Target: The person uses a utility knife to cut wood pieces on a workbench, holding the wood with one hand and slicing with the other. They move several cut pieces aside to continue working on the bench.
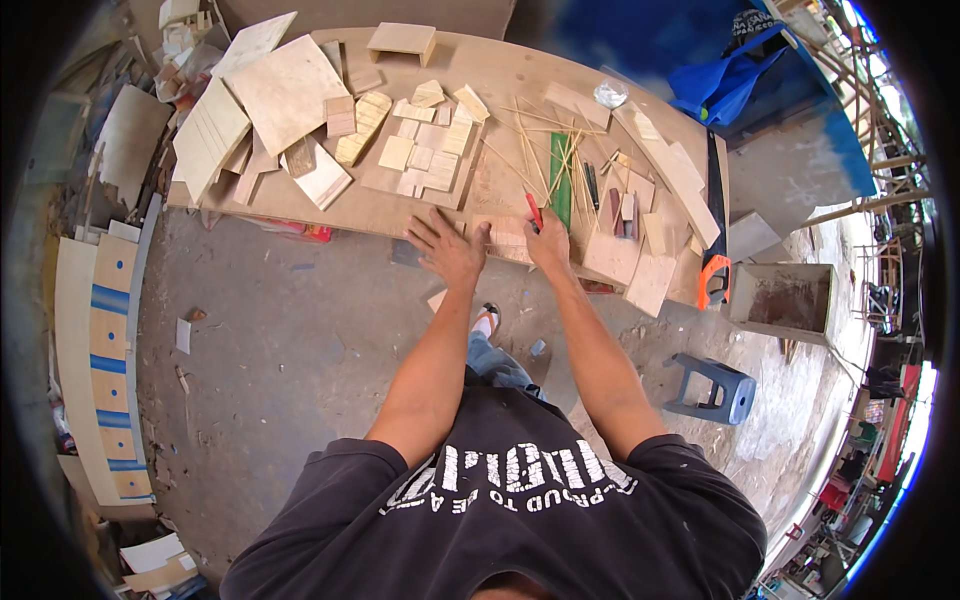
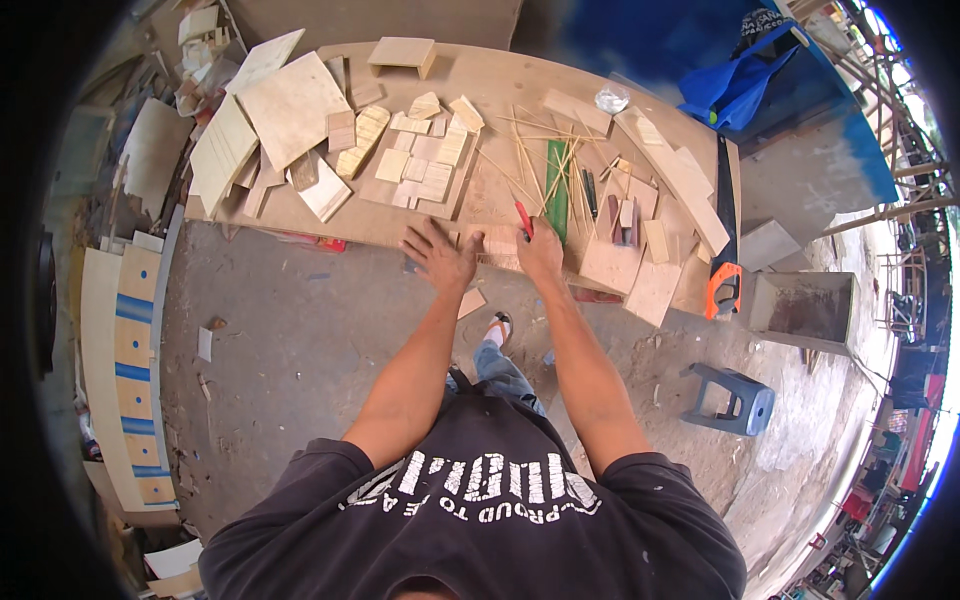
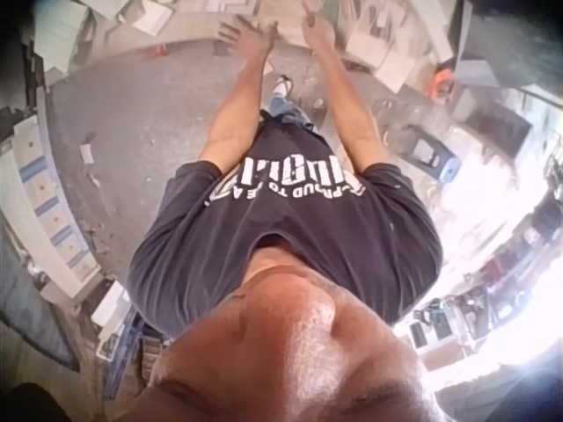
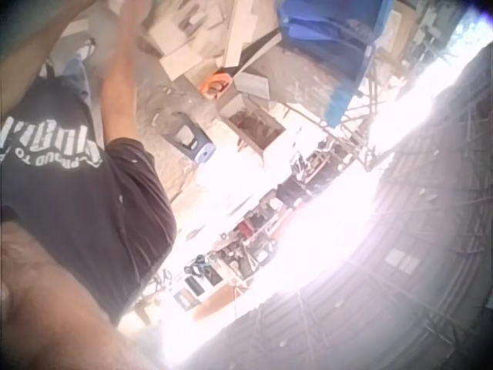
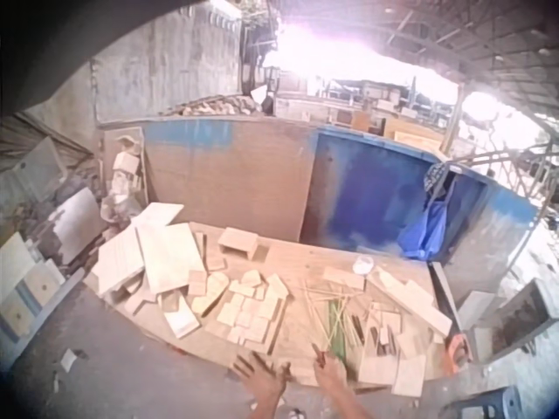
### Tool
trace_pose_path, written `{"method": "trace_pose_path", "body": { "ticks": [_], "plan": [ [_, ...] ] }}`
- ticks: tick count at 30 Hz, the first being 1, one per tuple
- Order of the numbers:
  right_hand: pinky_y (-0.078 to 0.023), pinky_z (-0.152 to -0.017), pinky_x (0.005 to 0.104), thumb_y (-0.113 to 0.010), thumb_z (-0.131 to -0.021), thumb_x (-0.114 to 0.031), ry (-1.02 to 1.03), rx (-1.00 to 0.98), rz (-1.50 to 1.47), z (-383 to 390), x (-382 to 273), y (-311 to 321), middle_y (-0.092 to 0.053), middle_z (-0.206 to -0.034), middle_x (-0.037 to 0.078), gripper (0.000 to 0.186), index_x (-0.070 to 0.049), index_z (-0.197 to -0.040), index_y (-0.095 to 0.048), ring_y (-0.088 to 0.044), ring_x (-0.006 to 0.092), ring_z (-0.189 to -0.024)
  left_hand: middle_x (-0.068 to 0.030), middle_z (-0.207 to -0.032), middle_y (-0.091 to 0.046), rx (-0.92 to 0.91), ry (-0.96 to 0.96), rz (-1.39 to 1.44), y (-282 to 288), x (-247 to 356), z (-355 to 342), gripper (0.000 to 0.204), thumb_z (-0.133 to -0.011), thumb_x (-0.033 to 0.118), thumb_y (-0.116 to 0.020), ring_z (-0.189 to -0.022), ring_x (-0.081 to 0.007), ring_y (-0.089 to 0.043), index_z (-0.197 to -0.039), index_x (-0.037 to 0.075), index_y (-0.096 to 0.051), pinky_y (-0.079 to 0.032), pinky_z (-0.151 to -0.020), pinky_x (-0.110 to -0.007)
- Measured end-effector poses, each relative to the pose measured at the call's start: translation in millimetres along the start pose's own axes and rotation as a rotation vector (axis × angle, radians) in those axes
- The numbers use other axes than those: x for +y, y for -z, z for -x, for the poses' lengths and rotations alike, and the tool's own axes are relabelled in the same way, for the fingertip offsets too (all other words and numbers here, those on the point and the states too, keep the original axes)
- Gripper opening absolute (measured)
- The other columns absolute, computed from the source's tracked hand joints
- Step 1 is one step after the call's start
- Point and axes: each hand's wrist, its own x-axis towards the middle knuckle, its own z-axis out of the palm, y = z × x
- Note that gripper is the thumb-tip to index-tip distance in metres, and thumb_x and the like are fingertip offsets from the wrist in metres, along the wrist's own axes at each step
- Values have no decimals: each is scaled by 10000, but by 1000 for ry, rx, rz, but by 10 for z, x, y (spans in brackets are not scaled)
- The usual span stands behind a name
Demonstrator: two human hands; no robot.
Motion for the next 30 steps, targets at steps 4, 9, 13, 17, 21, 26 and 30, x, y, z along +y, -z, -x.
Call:
{"method": "trace_pose_path", "body": {
  "ticks": [4,9,13,17,21,26,30],
  "plan": [
    [-513,-806,498,-684,-883,-199,16,-83,96,39,79,49,-664,-986,188,191,-44,-990,-656,-644,421,-952,-283,-1641,-35,32,-5,-7,18,70,63,1102,-749,708,-707,-1510,-501,30,-1561,118,-253,-170,-1101,-754],
    [-509,-810,501,-685,-884,-198,141,-131,106,49,8,28,-642,-999,166,180,-45,-972,-652,-633,412,-973,-290,-1624,-94,89,-61,-35,-14,89,135,976,-824,666,-659,-1490,-532,-29,-1530,94,-300,-176,-1102,-745],
    [-515,-799,503,-691,-880,-207,161,-124,138,47,-17,-10,-646,-1003,151,185,-47,-965,-650,-643,411,-939,-284,-1609,-136,119,-106,-40,-38,72,146,890,-873,625,-630,-1475,-534,-79,-1494,58,-339,-191,-1095,-740],
    [-527,-779,493,-703,-868,-197,198,-120,70,24,72,-53,-659,-977,144,184,-51,-975,-666,-657,406,-908,-278,-1611,-136,110,-95,-44,-26,53,145,874,-877,621,-630,-1480,-528,-74,-1471,42,-357,-193,-1095,-739],
    [-533,-777,476,-710,-853,-173,99,-139,-171,-54,291,-81,-672,-961,140,168,-53,-966,-680,-665,390,-902,-275,-1607,-148,92,-92,-41,-25,89,156,867,-876,623,-632,-1486,-516,-73,-1460,39,-366,-193,-1095,-738],
    [-534,-797,447,-718,-837,-162,196,-178,-25,-46,183,5,-678,-972,128,151,-57,-942,-692,-667,367,-905,-268,-1609,-155,90,-80,-49,-18,81,150,868,-872,628,-636,-1487,-511,-76,-1463,51,-370,-190,-1096,-736],
    [-531,-802,452,-721,-838,-177,254,-172,66,-6,12,18,-671,-994,121,157,-64,-943,-694,-660,375,-912,-257,-1601,-190,160,-94,-22,-85,18,117,717,-926,527,-615,-1476,-506,-119,-1442,72,-413,-204,-1093,-716]
  ]
}}
